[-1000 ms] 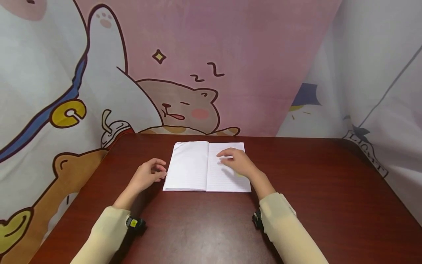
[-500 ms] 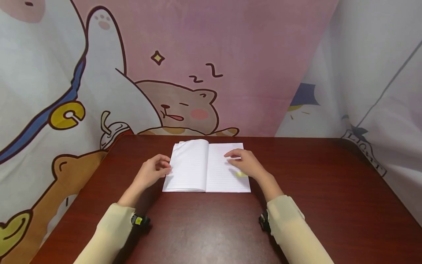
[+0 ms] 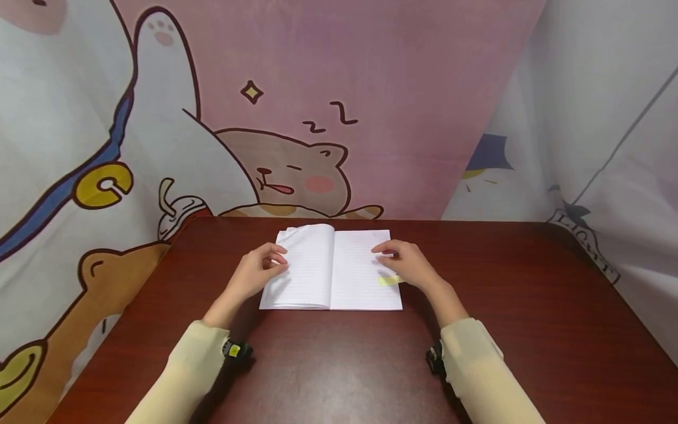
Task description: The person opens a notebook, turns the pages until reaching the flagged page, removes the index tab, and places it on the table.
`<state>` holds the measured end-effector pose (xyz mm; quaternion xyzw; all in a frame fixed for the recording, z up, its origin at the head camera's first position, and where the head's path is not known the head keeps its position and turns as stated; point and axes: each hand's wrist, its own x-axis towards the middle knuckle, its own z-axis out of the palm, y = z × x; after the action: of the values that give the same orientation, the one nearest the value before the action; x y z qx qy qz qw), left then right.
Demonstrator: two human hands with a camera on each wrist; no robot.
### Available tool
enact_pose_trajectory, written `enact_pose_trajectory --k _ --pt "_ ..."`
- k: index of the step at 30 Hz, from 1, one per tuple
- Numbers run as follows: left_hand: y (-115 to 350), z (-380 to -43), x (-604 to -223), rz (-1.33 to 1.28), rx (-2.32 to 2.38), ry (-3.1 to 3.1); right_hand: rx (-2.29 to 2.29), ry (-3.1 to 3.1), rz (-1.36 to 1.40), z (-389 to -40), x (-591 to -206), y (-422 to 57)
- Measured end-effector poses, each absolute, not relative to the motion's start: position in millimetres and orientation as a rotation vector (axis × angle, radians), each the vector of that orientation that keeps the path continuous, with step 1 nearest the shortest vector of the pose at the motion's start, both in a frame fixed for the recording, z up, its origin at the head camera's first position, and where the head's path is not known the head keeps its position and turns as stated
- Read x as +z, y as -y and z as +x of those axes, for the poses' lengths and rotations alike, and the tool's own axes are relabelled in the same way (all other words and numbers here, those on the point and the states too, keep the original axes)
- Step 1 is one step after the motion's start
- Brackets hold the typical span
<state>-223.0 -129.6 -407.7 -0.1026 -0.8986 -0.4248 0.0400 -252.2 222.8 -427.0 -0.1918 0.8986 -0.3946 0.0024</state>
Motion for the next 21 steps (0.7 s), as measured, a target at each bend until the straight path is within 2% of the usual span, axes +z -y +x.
enact_pose_trajectory --k 10,21 --pt "108 -225 -410 -0.401 -1.413 2.719 -1.196 -2.860 -0.527 -247 -429 -236" --pt "84 -226 -420 -0.645 -1.281 2.767 -1.139 -2.840 -0.437 -241 -429 -248"
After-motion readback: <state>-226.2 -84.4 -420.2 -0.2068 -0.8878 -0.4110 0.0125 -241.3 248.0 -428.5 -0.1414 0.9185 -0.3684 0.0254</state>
